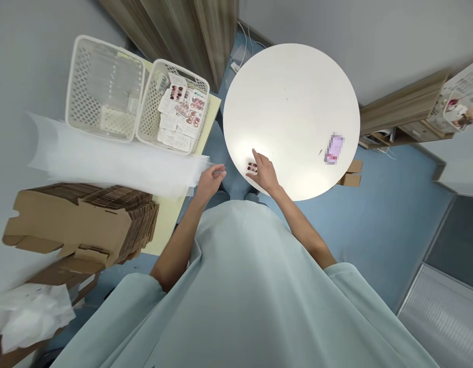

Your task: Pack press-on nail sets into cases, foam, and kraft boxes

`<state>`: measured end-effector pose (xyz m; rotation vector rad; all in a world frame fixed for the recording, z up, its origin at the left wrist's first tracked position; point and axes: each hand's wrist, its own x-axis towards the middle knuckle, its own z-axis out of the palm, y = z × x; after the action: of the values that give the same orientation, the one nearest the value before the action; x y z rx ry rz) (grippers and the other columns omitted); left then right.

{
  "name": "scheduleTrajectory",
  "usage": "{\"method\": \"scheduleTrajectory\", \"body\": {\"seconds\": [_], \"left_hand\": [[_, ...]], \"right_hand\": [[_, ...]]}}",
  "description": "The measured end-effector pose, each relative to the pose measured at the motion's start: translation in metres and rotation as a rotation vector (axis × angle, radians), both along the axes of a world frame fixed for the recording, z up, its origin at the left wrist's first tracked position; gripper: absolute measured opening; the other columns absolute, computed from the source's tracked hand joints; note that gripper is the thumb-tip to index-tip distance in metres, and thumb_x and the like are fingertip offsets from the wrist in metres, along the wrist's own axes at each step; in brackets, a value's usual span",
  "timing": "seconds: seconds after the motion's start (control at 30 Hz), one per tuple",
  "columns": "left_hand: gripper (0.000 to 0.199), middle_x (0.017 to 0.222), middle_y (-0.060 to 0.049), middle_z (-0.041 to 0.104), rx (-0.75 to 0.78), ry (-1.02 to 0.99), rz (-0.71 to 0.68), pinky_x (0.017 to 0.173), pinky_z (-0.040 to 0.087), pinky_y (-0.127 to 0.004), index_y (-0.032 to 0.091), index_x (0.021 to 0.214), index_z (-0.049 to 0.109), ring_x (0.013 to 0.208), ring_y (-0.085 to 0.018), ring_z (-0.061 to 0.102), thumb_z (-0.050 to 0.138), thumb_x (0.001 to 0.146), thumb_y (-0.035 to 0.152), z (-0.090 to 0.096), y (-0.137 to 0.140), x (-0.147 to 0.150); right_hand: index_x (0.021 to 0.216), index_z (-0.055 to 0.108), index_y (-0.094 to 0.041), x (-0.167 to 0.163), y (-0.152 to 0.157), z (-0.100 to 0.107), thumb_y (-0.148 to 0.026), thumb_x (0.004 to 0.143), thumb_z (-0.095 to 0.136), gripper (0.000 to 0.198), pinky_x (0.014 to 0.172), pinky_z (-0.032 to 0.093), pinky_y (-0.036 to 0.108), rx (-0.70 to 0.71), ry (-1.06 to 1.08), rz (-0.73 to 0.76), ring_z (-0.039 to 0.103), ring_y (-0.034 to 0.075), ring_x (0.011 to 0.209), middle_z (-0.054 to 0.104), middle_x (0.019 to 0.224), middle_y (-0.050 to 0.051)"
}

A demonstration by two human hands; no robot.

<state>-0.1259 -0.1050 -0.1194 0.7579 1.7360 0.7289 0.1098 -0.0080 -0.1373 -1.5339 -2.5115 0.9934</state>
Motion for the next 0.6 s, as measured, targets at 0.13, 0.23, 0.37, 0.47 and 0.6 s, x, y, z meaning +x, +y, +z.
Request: {"method": "scheduleTrajectory", "body": {"seconds": [0.13,0.23,0.37,0.47,0.6], "left_hand": [[0.042,0.142,-0.014,0.079,0.028,-0.021,0.088,0.112,0.061,-0.048,0.021,0.131,0.077,0.123,-0.031,0.077,0.072,0.093,0.039,-0.006,-0.017,-0.039],[0.041,0.141,-0.015,0.078,0.030,0.037,0.167,0.109,0.062,-0.047,0.021,0.129,0.077,0.120,-0.030,0.077,0.073,0.091,0.036,-0.013,-0.029,-0.073],[0.041,0.142,-0.015,0.075,-0.017,0.155,0.262,0.110,0.061,-0.047,0.022,0.129,0.075,0.122,-0.030,0.076,0.072,0.090,0.032,-0.021,-0.044,-0.127],[0.039,0.143,-0.016,0.073,-0.007,0.219,0.336,0.110,0.061,-0.046,0.022,0.131,0.074,0.124,-0.030,0.074,0.070,0.093,0.030,-0.021,-0.050,-0.170],[0.043,0.145,-0.016,0.070,0.057,0.300,0.385,0.112,0.060,-0.047,0.022,0.137,0.071,0.127,-0.031,0.071,0.070,0.095,0.030,-0.017,-0.048,-0.219]], "right_hand": [[0.183,0.026,-0.024,-0.039,-0.002,0.013,-0.037,0.100,0.082,0.101,0.129,0.046,0.067,0.021,0.001,0.031,0.050,0.041,0.159,0.053,0.169,0.025],[0.182,0.030,-0.023,-0.076,-0.005,0.019,-0.037,0.102,0.080,0.095,0.127,0.046,0.068,0.046,0.012,0.100,0.051,0.041,0.158,0.055,0.168,0.025],[0.179,0.036,-0.023,-0.128,-0.011,0.024,-0.038,0.104,0.077,0.087,0.128,0.047,0.066,0.068,0.049,0.203,0.052,0.040,0.157,0.056,0.167,0.023],[0.178,0.039,-0.024,-0.164,-0.014,0.028,-0.040,0.106,0.074,0.082,0.127,0.047,0.067,0.072,0.072,0.264,0.051,0.041,0.158,0.056,0.167,0.021],[0.177,0.041,-0.023,-0.207,-0.013,0.036,-0.040,0.107,0.072,0.079,0.129,0.045,0.067,0.075,0.070,0.323,0.050,0.042,0.158,0.056,0.168,0.021]]}}
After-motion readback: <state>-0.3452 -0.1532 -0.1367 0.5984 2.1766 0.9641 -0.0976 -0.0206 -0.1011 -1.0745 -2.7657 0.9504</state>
